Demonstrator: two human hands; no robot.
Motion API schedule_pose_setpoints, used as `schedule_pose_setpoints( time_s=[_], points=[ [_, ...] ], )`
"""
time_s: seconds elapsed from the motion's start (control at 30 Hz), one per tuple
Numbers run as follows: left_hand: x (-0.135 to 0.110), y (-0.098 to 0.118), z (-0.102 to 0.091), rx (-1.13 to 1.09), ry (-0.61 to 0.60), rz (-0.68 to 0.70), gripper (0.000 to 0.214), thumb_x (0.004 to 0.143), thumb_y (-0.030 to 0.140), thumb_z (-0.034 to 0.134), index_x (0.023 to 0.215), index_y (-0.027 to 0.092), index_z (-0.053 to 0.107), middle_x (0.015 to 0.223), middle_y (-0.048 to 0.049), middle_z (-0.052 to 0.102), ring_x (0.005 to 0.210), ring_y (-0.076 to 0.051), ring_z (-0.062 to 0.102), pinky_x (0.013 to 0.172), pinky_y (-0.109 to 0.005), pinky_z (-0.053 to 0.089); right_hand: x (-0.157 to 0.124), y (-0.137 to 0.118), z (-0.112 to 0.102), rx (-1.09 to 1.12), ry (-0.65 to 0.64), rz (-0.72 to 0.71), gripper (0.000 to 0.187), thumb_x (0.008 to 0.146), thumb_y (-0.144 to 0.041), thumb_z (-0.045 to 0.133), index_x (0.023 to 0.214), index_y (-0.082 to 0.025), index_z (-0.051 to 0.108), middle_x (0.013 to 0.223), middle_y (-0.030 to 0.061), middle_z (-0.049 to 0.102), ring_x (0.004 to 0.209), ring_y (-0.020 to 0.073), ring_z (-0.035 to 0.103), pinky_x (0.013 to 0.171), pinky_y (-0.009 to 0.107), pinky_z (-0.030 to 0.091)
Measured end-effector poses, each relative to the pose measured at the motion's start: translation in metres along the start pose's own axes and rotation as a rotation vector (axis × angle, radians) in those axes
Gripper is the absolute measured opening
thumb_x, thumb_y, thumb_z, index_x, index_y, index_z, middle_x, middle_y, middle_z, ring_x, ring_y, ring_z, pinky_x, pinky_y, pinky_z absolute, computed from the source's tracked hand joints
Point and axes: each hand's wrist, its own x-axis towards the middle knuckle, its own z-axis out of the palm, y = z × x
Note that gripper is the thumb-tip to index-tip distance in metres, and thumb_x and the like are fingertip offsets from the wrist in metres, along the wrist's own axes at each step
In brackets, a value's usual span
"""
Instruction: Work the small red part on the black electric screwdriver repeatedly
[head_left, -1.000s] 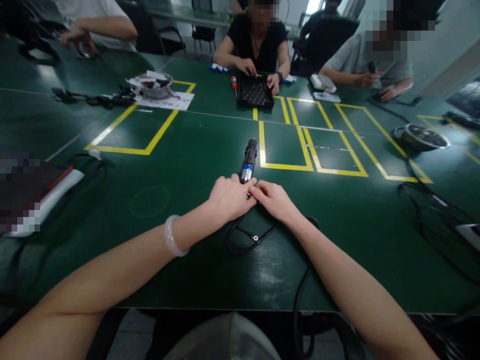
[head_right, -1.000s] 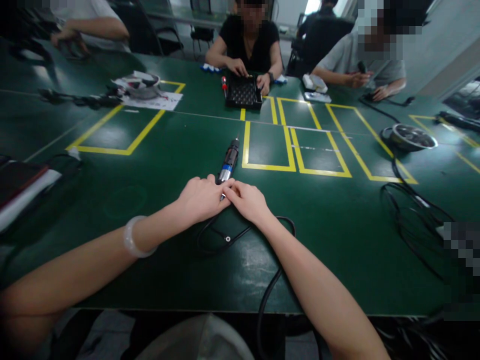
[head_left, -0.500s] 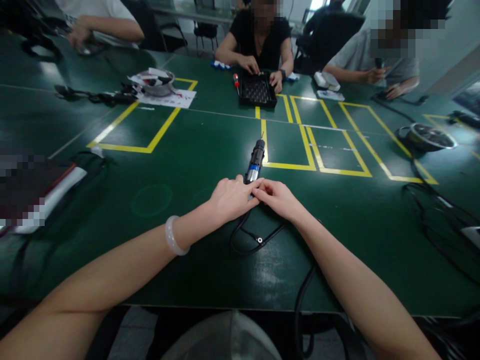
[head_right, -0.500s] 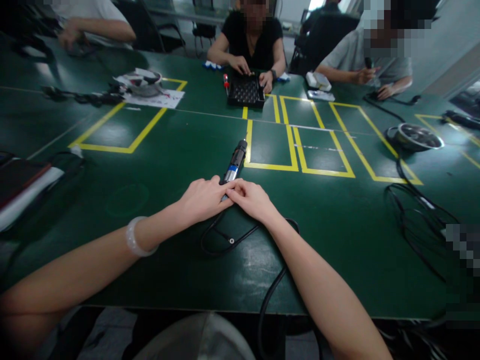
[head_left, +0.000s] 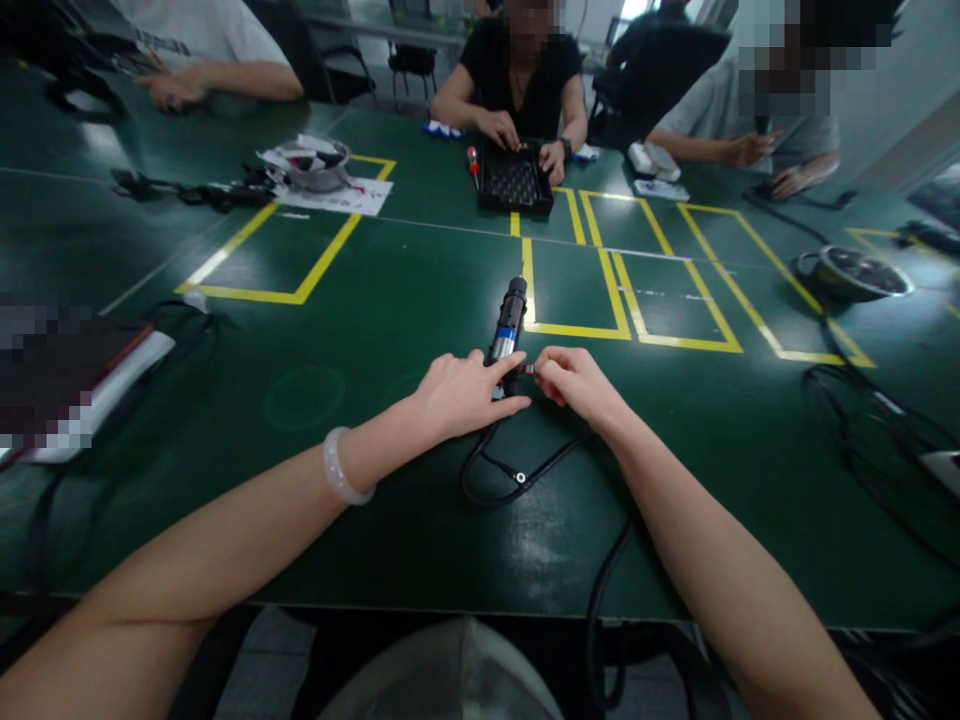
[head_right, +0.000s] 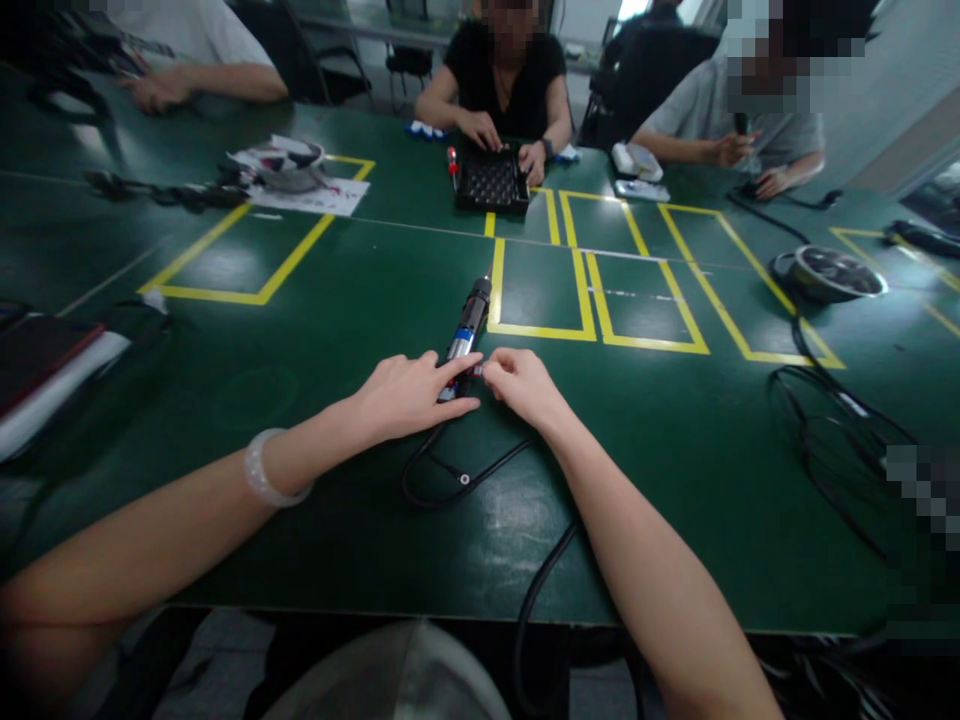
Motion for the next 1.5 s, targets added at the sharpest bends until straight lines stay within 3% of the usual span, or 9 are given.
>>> schedule_pose_setpoints(
  time_s=[0.13, 0.33, 0.57, 0.8, 1.13, 1.5],
  points=[
    [0.001, -0.001, 0.000, -0.005, -0.002, 0.011, 0.077, 0.088, 0.076, 0.028, 0.155, 0.038, 0.022, 0.115, -0.0148, 0.061, 0.096, -0.033, 0.064, 0.080, -0.039, 0.043, -0.001, 0.002, 0.002, 0.091, -0.099, 0.022, 0.012, 0.077, -0.024, 0.046, 0.067, -0.018, 0.051, 0.049, -0.0051, 0.048, 0.040, 0.0087, 0.041, 0.042, 0.022, 0.030],
    [0.000, -0.001, -0.002, -0.017, -0.022, 0.002, 0.077, 0.089, 0.074, 0.031, 0.155, 0.037, 0.022, 0.117, -0.0143, 0.060, 0.098, -0.032, 0.064, 0.082, -0.038, 0.043, -0.001, 0.004, 0.006, 0.039, -0.171, 0.049, 0.014, 0.078, -0.025, 0.048, 0.066, -0.018, 0.051, 0.050, -0.0042, 0.051, 0.041, 0.0078, 0.041, 0.042, 0.021, 0.029],
    [0.001, -0.001, 0.000, -0.006, 0.000, 0.013, 0.075, 0.089, 0.074, 0.030, 0.154, 0.038, 0.024, 0.113, -0.0140, 0.061, 0.095, -0.033, 0.065, 0.079, -0.038, 0.044, 0.000, 0.005, 0.007, -0.095, -0.143, 0.056, 0.021, 0.079, -0.025, 0.046, 0.061, -0.018, 0.050, 0.049, -0.0026, 0.052, 0.041, 0.0074, 0.041, 0.044, 0.021, 0.029],
    [0.001, -0.001, 0.000, -0.015, -0.016, 0.002, 0.075, 0.089, 0.073, 0.030, 0.155, 0.037, 0.023, 0.116, -0.0147, 0.060, 0.097, -0.032, 0.064, 0.082, -0.039, 0.043, 0.003, 0.008, 0.009, -0.044, -0.173, 0.077, 0.022, 0.082, -0.027, 0.047, 0.062, -0.018, 0.050, 0.048, -0.0031, 0.051, 0.039, 0.0074, 0.039, 0.041, 0.021, 0.028],
    [0.001, -0.001, 0.001, -0.003, 0.008, 0.011, 0.072, 0.091, 0.071, 0.031, 0.154, 0.037, 0.025, 0.113, -0.0142, 0.061, 0.095, -0.033, 0.064, 0.081, -0.040, 0.044, 0.001, 0.002, 0.014, -0.242, -0.096, 0.032, 0.029, 0.085, -0.031, 0.047, 0.059, -0.018, 0.049, 0.051, -0.0004, 0.056, 0.047, 0.0098, 0.049, 0.051, 0.022, 0.033],
    [0.000, -0.001, 0.002, 0.003, 0.024, 0.028, 0.069, 0.093, 0.068, 0.028, 0.154, 0.036, 0.026, 0.110, -0.0140, 0.061, 0.091, -0.032, 0.065, 0.077, -0.039, 0.045, -0.002, -0.009, 0.017, -0.402, -0.034, 0.037, 0.025, 0.084, -0.032, 0.050, 0.063, -0.020, 0.046, 0.055, -0.0004, 0.053, 0.052, 0.0121, 0.046, 0.054, 0.026, 0.029]
  ],
)
